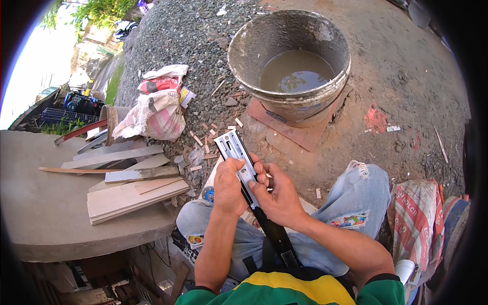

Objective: The person assembles a metal drawer slide by hand, inserting a small metal component into the track and sliding the inner rail to check the fit.

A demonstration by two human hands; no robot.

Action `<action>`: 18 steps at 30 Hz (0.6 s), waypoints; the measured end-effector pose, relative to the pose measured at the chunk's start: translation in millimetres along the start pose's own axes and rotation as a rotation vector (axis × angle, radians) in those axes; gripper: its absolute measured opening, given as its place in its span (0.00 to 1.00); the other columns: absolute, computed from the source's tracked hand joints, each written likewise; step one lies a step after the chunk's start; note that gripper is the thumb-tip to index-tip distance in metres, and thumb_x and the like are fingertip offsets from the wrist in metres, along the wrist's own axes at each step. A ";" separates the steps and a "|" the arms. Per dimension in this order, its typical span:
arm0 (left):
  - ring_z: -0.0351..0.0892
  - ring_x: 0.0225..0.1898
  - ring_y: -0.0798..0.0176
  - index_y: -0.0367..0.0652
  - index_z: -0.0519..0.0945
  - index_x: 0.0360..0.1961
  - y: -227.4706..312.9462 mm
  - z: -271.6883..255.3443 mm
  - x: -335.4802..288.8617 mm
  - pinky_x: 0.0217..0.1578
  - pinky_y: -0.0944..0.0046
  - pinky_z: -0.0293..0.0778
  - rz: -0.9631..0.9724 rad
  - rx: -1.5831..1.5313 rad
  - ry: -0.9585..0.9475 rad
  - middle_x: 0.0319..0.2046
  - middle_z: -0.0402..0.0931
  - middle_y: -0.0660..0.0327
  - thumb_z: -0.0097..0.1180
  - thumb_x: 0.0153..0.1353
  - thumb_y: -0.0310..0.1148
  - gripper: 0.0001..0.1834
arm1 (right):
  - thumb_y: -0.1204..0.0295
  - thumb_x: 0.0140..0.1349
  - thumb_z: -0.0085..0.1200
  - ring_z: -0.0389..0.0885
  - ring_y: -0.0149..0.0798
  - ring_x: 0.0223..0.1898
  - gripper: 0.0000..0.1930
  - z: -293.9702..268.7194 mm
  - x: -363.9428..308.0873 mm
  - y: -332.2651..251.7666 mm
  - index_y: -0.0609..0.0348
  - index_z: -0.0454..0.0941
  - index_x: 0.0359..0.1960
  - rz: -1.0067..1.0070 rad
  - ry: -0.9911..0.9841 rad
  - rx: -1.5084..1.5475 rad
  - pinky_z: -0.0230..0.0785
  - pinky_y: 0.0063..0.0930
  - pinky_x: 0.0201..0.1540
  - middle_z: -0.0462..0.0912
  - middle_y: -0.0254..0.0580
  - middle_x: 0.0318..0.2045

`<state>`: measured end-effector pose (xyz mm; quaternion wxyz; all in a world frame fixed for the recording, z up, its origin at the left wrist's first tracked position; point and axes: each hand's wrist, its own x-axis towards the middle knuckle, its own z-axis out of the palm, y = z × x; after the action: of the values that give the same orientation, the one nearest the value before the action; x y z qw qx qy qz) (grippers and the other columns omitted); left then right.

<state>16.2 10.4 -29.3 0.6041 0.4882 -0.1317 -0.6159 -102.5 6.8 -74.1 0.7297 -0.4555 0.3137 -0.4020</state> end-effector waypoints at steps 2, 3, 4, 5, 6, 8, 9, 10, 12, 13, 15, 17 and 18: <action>0.76 0.25 0.58 0.30 0.72 0.39 0.8 1.4 -0.3 0.30 0.56 0.79 0.006 0.000 0.001 0.27 0.75 0.53 0.40 0.59 0.32 0.16 | 0.74 0.62 0.54 0.71 0.25 0.29 0.15 0.6 -1.8 -8.7 0.71 0.67 0.46 0.106 0.018 0.105 0.68 0.23 0.30 0.71 0.33 0.28; 0.76 0.25 0.58 0.30 0.72 0.39 1.2 2.1 -0.4 0.30 0.56 0.78 0.011 0.001 0.001 0.27 0.75 0.53 0.40 0.58 0.32 0.15 | 0.74 0.62 0.54 0.71 0.25 0.29 0.15 0.5 -1.9 -8.0 0.71 0.67 0.46 0.105 0.017 0.106 0.68 0.23 0.30 0.71 0.33 0.28; 0.76 0.25 0.58 0.30 0.72 0.39 1.6 2.4 -0.8 0.30 0.56 0.78 0.012 0.002 0.002 0.27 0.75 0.53 0.40 0.58 0.32 0.15 | 0.74 0.62 0.54 0.71 0.25 0.31 0.16 0.2 -2.0 -6.6 0.71 0.67 0.47 0.097 0.005 0.095 0.68 0.23 0.31 0.71 0.33 0.29; 0.76 0.25 0.58 0.30 0.72 0.39 2.3 2.4 -1.0 0.30 0.56 0.78 0.016 0.005 -0.002 0.27 0.75 0.53 0.41 0.58 0.32 0.15 | 0.75 0.61 0.54 0.72 0.25 0.32 0.17 0.0 -2.1 -5.7 0.71 0.67 0.48 0.090 -0.007 0.085 0.69 0.23 0.32 0.72 0.33 0.30; 0.76 0.25 0.58 0.30 0.72 0.39 2.9 2.5 -1.3 0.30 0.56 0.78 0.021 0.009 -0.005 0.27 0.74 0.53 0.41 0.58 0.31 0.15 | 0.75 0.61 0.54 0.72 0.25 0.32 0.17 0.0 -2.1 -6.1 0.71 0.67 0.48 0.090 -0.008 0.086 0.69 0.23 0.32 0.72 0.33 0.30; 0.76 0.25 0.57 0.30 0.72 0.39 4.0 4.8 -2.1 0.29 0.56 0.78 0.019 0.002 -0.004 0.27 0.74 0.53 0.41 0.58 0.31 0.15 | 0.75 0.61 0.54 0.73 0.25 0.34 0.18 0.1 -2.5 -7.5 0.71 0.67 0.49 0.083 -0.019 0.103 0.70 0.22 0.35 0.72 0.34 0.33; 0.76 0.25 0.57 0.29 0.72 0.39 4.6 5.9 -2.4 0.29 0.56 0.78 0.017 -0.006 -0.003 0.27 0.74 0.53 0.42 0.57 0.31 0.14 | 0.75 0.61 0.54 0.73 0.25 0.34 0.18 0.4 -2.6 -6.7 0.71 0.67 0.49 0.083 -0.019 0.103 0.70 0.22 0.35 0.72 0.34 0.33; 0.76 0.25 0.57 0.29 0.72 0.39 5.3 6.7 -2.7 0.29 0.56 0.78 0.017 -0.006 -0.002 0.27 0.74 0.53 0.42 0.57 0.31 0.14 | 0.75 0.61 0.54 0.73 0.25 0.35 0.18 0.9 -2.6 -5.1 0.70 0.66 0.50 0.063 -0.015 0.121 0.71 0.22 0.36 0.73 0.34 0.33; 0.73 0.26 0.57 0.33 0.73 0.39 6.3 7.6 -3.0 0.30 0.53 0.75 0.004 0.035 0.010 0.26 0.73 0.55 0.44 0.55 0.33 0.15 | 0.76 0.60 0.55 0.74 0.26 0.35 0.19 1.1 -2.7 -4.1 0.70 0.66 0.51 0.042 -0.012 0.139 0.71 0.22 0.37 0.73 0.35 0.34; 0.73 0.26 0.57 0.33 0.73 0.39 6.3 7.2 -2.9 0.30 0.53 0.75 0.005 0.035 0.010 0.26 0.73 0.55 0.44 0.55 0.33 0.15 | 0.76 0.60 0.55 0.74 0.26 0.36 0.19 0.9 -2.6 -4.0 0.70 0.66 0.52 0.042 -0.018 0.142 0.71 0.23 0.38 0.73 0.35 0.34; 0.73 0.26 0.57 0.33 0.73 0.39 6.2 5.4 -2.9 0.31 0.53 0.75 0.004 -0.002 -0.009 0.26 0.73 0.55 0.44 0.55 0.33 0.15 | 0.77 0.59 0.55 0.74 0.26 0.36 0.20 1.5 -2.8 -5.3 0.69 0.66 0.52 0.042 -0.025 0.145 0.72 0.23 0.38 0.73 0.35 0.35; 0.74 0.26 0.56 0.31 0.72 0.40 5.8 4.1 -2.7 0.30 0.54 0.76 0.005 -0.033 -0.016 0.27 0.73 0.54 0.43 0.56 0.32 0.15 | 0.78 0.58 0.56 0.75 0.27 0.37 0.21 1.9 -3.4 -9.9 0.69 0.66 0.53 0.048 -0.025 0.167 0.72 0.24 0.39 0.74 0.35 0.36; 0.74 0.25 0.56 0.30 0.71 0.40 5.6 3.5 -2.4 0.29 0.54 0.77 0.005 -0.062 -0.023 0.27 0.73 0.53 0.42 0.57 0.31 0.15 | 0.78 0.58 0.56 0.75 0.27 0.37 0.21 1.8 -3.2 -8.7 0.69 0.66 0.53 0.048 -0.026 0.167 0.72 0.24 0.39 0.74 0.35 0.36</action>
<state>16.5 9.7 -22.4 0.6189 0.4616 -0.1206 -0.6239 -105.2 8.0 -65.1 0.7788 -0.3905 0.2804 -0.4030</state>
